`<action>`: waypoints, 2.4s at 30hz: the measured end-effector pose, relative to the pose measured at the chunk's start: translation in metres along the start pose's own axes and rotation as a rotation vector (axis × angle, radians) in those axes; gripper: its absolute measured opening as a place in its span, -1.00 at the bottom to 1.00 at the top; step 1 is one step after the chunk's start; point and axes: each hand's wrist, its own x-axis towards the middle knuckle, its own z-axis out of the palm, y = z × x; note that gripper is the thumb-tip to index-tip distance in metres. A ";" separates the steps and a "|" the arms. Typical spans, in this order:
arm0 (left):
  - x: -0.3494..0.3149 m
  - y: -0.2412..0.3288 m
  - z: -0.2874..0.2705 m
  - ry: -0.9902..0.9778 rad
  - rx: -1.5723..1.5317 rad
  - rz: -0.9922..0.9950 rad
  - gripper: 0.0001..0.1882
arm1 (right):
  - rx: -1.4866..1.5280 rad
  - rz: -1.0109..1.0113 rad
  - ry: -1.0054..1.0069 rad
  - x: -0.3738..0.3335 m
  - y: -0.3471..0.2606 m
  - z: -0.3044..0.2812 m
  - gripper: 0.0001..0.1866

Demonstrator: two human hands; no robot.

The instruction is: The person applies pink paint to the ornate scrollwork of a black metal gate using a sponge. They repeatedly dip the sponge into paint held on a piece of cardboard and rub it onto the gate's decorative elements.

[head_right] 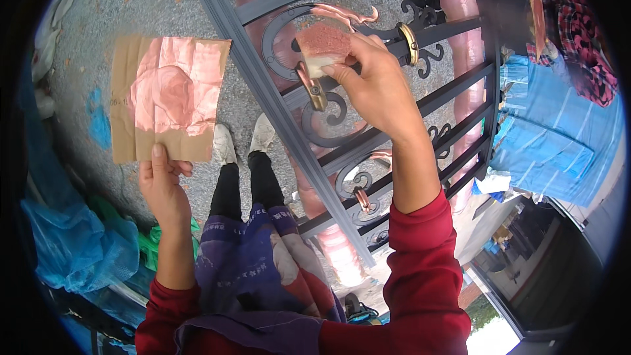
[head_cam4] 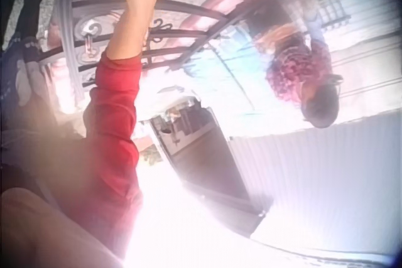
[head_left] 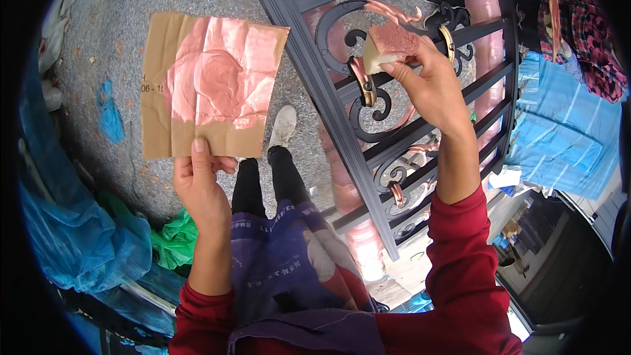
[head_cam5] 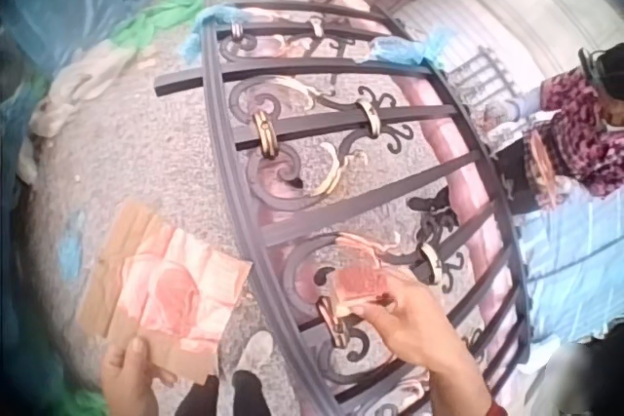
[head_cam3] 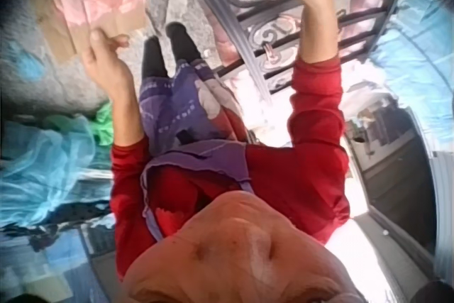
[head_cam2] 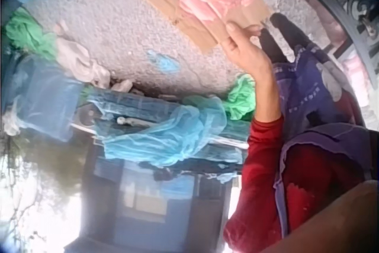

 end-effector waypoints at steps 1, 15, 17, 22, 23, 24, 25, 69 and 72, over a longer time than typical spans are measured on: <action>0.000 0.001 0.000 -0.005 -0.001 -0.002 -0.70 | -0.041 -0.010 -0.020 0.000 0.001 0.000 -0.71; -0.003 -0.002 0.000 -0.039 -0.061 0.055 -0.70 | 0.033 -0.003 0.030 -0.028 0.003 -0.003 -0.70; -0.003 -0.003 -0.002 -0.045 -0.054 0.059 -0.69 | 0.082 0.013 0.098 -0.031 0.002 -0.003 -0.70; -0.003 -0.007 -0.001 -0.075 -0.077 0.043 -0.68 | -0.149 -0.183 0.062 -0.020 0.006 0.010 -0.71; -0.004 -0.005 0.001 -0.079 -0.069 0.042 -0.68 | -0.154 -0.165 0.050 -0.024 0.005 0.012 -0.67; -0.005 -0.003 0.000 -0.070 -0.059 0.043 -0.68 | -0.168 -0.155 0.032 -0.028 0.003 0.012 -0.67; -0.006 -0.001 -0.001 -0.061 -0.050 0.043 -0.68 | -0.182 -0.146 0.014 -0.033 0.001 0.007 -0.66; -0.038 -0.009 0.021 -0.314 -0.062 -0.038 -0.78 | 0.295 -0.008 0.413 -0.110 -0.030 0.050 -0.54; -0.046 -0.009 0.029 -0.347 -0.048 -0.075 -0.78 | 0.287 -0.014 0.399 -0.107 -0.035 0.057 -0.51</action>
